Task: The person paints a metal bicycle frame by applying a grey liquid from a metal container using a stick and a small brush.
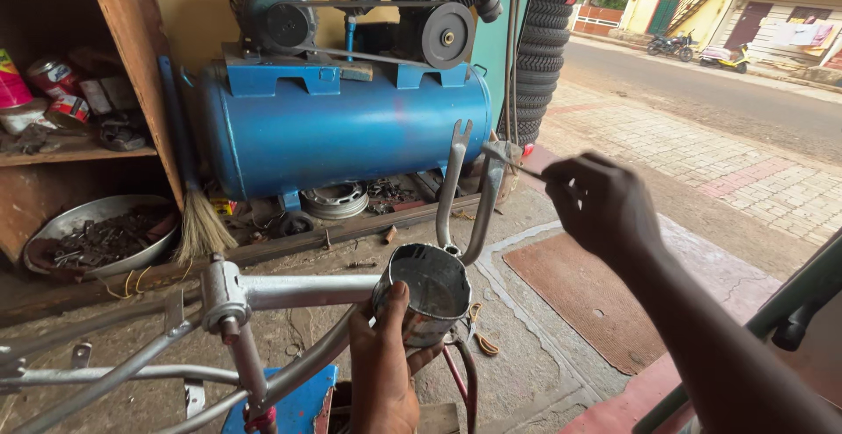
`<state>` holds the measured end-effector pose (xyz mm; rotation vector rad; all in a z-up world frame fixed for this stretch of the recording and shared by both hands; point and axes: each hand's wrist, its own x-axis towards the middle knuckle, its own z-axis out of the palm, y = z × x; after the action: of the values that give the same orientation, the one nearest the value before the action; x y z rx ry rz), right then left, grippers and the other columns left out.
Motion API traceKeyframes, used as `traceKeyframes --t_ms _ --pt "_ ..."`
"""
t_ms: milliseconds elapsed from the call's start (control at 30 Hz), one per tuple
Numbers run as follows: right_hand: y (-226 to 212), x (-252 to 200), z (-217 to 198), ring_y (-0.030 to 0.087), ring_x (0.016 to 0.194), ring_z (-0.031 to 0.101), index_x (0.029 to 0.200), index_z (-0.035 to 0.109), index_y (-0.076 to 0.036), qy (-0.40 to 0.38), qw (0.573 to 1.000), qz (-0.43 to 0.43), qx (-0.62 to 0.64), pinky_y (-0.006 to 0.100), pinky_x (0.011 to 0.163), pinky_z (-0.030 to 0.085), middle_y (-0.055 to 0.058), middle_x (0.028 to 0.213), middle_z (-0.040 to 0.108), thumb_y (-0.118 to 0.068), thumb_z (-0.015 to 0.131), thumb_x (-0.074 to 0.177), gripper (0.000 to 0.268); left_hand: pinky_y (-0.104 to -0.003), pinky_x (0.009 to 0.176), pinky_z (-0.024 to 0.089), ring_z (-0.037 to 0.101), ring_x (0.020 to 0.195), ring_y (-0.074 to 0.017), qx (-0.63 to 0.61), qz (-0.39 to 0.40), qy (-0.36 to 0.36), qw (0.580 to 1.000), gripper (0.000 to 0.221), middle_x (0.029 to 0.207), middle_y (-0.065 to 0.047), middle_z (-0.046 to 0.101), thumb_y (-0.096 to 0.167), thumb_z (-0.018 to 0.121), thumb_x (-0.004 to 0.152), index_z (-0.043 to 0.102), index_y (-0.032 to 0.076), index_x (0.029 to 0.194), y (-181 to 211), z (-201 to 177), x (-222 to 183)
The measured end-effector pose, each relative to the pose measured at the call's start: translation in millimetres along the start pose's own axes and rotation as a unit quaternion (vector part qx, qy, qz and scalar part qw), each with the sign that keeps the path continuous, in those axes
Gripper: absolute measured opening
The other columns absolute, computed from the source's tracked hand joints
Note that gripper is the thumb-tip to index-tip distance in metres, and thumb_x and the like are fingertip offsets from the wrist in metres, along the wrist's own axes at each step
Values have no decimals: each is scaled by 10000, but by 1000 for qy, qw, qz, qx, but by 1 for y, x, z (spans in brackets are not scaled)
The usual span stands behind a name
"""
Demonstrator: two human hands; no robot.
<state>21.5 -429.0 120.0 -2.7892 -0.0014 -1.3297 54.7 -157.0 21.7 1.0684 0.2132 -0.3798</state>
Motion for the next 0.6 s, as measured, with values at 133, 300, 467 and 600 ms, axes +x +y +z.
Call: traceKeyframes --t_ms 133,300,467,600 --pt "-1 -56 37 199 650 737 990 769 -120 6 997 58 46 335 571 574 77 884 756 -141 699 918 103 -367 648 653 733 880 -212 -5 13 1 1000 649 1069 -129 669 499 702 864 462 100 1317 2 -1 -3" --pt "-12 -123 94 205 618 731 951 768 -115 -53 992 63 92 335 543 594 64 861 755 -157 674 921 107 -382 637 648 714 874 -213 -8 40 9 999 647 1039 -116 663 488 705 857 478 73 1298 7 -5 -6" --pt "-10 -122 105 188 626 717 952 769 -75 -48 992 3 113 324 526 585 71 866 759 -188 672 908 155 -395 649 658 722 916 -228 6 40 13 999 663 1068 -134 646 497 700 849 445 86 1302 7 -5 -7" --pt "-6 -83 81 161 521 667 1066 787 -172 -179 982 61 -29 306 401 523 21 873 759 -210 605 1009 195 -393 689 663 746 906 -264 27 48 15 998 736 1099 -191 648 545 689 842 416 52 1315 12 -9 -9"
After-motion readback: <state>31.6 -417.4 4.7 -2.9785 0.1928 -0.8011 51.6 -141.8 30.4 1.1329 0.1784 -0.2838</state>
